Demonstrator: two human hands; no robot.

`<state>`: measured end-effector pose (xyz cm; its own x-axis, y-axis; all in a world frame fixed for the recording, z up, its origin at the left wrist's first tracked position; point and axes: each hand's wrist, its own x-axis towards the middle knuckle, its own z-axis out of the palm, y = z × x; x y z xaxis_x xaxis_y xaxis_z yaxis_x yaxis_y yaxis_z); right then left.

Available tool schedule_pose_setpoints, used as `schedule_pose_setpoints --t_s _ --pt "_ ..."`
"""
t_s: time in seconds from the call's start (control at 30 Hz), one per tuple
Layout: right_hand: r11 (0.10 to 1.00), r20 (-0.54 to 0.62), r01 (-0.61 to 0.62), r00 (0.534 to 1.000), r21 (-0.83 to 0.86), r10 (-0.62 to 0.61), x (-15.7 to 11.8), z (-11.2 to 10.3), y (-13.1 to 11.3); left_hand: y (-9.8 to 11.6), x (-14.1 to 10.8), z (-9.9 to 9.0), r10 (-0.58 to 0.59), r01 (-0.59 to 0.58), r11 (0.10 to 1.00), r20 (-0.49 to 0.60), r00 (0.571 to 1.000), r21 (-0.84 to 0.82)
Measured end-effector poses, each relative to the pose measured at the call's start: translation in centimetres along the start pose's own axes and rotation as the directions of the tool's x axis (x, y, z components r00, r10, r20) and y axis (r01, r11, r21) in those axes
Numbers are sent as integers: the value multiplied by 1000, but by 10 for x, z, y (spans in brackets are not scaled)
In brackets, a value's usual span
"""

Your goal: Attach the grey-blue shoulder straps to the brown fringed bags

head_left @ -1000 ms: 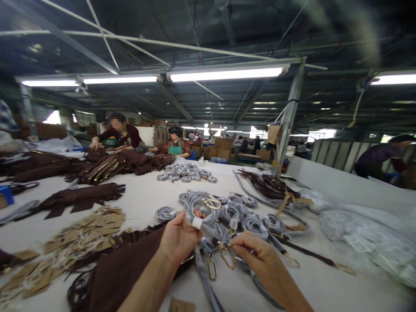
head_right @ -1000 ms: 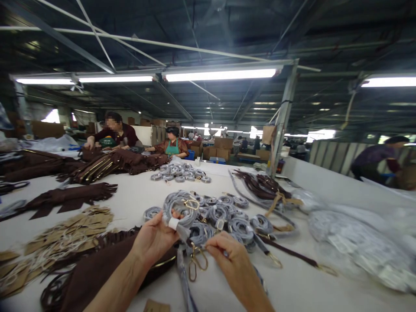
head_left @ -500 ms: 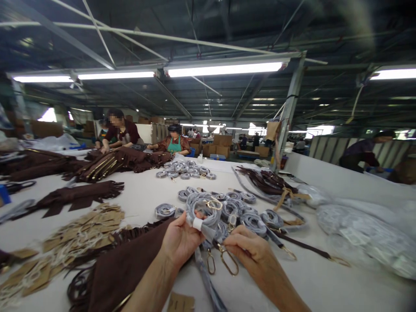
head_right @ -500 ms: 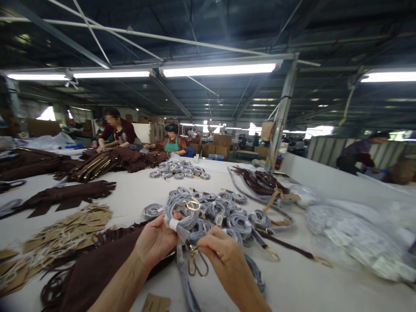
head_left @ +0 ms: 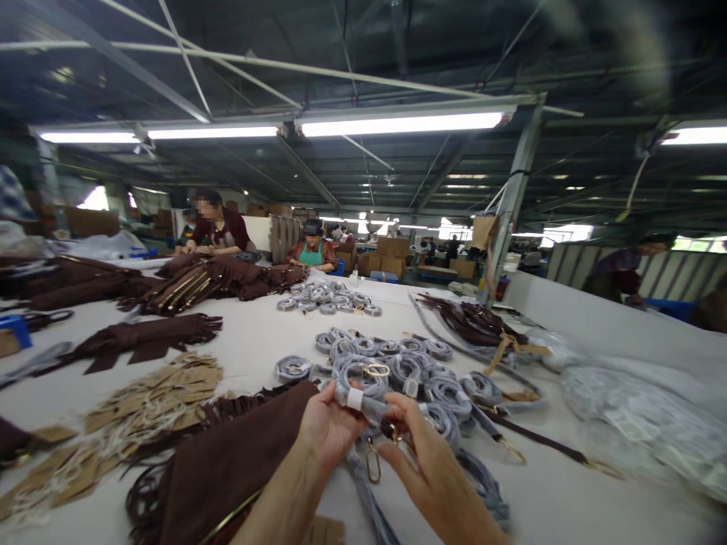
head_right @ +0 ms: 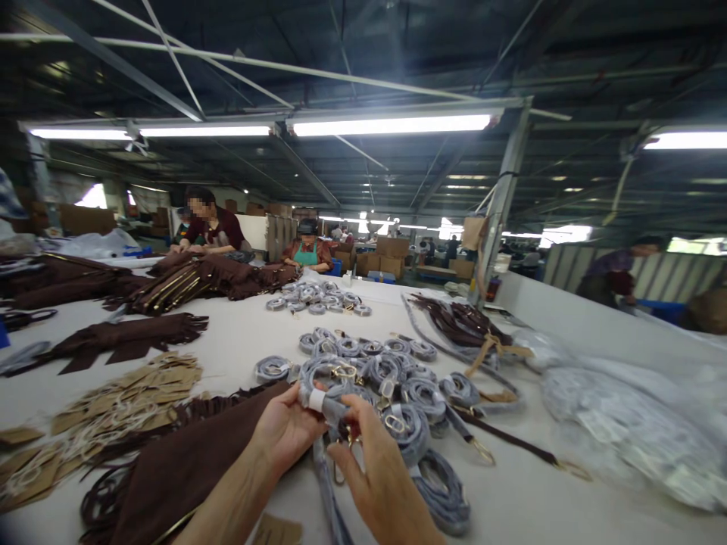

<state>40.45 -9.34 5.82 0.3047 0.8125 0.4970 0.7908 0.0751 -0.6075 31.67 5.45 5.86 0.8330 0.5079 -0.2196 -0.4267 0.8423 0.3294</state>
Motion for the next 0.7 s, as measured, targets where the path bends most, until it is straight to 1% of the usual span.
schedule_pose_setpoints --t_s 0.07,0.13,0.2,0.27,0.4,0.5,0.57,0.6,0.63,0.67,0.7 --pt "992 -71 116 990 -49 -119 1 10 5 -2 0 2 -15 9 996 -71 997 -84" --pt "980 -137 166 974 -110 -180 2 18 12 -4 -1 4 -34 20 991 -104 994 -131" --pt "973 -148 164 971 -163 -189 3 21 17 -3 -2 6 -44 29 989 -106 993 -143" --pt "965 -134 163 972 -204 -192 4 18 18 0 -3 5 -51 37 990 -102 993 -136" --pt "964 -116 153 977 -219 -181 2 0 6 5 -5 -3 -89 82 995 -132 987 -57" --pt "978 -70 146 985 -148 -158 1 -14 -8 1 -8 -17 -165 174 983 -129 978 60" --pt "988 -44 137 989 -74 -141 0 -17 -16 -4 -12 -30 -208 222 962 -103 973 156" --pt "992 -34 120 992 -40 -121 1 -16 -19 -4 -15 -37 -224 236 942 -79 971 239" --pt "996 -25 92 995 -10 -92 2 -15 -21 -3 -20 -45 -215 215 904 -42 976 369" --pt "998 -23 54 998 13 -54 4 -13 -22 1 -27 -54 -183 155 840 3 983 521" --pt "999 -28 15 1000 30 -14 7 -10 -23 7 -36 -62 -137 71 753 50 989 654"
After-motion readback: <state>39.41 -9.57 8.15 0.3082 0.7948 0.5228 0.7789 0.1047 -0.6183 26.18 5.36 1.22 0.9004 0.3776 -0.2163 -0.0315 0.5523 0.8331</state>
